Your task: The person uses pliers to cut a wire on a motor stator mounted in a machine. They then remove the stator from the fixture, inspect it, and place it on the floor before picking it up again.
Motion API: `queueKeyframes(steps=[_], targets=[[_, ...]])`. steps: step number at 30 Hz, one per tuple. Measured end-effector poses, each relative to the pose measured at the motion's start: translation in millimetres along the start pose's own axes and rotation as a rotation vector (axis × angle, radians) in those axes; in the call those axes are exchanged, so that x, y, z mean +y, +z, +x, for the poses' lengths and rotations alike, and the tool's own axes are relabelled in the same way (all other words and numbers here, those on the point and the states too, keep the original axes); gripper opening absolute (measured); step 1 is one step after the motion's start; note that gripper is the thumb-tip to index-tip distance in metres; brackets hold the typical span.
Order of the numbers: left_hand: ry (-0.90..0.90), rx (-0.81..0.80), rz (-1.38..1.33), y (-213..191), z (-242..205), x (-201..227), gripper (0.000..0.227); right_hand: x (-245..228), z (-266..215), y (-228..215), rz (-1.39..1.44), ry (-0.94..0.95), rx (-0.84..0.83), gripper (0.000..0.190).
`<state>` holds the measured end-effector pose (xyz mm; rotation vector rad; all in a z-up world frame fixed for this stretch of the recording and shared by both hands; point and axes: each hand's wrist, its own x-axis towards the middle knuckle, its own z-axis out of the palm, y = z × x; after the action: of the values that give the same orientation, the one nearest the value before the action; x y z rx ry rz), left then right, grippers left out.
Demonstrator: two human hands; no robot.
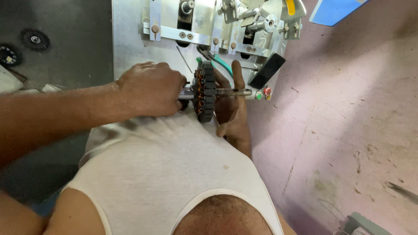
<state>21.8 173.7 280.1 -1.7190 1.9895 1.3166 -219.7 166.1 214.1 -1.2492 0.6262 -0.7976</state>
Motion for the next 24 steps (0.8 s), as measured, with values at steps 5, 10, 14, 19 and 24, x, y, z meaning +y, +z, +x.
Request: queueKeyframes(steps=[5, 10, 14, 19, 24], targets=[[0.025, 0.010, 0.101, -8, -13, -3, 0.024, -42, 21, -18, -0.294, -0.010, -0.168, 0.152], [0.098, 0.019, 0.226, -16, -25, 14, 0.019, -93, 48, -21, -0.725, -0.005, -0.464, 0.162], [0.082, 0.019, 0.278, -19, -35, 21, 0.020, -108, 61, -5, -0.908, 0.018, -0.639, 0.169], [0.108, 0.116, 0.267, -10, -47, 22, 0.020, -108, 66, 14, -0.880, -0.013, -0.731, 0.152], [0.125, 0.072, 0.269, -5, -59, 21, 0.021, -105, 58, 25, -0.960, 0.048, -0.741, 0.101]])
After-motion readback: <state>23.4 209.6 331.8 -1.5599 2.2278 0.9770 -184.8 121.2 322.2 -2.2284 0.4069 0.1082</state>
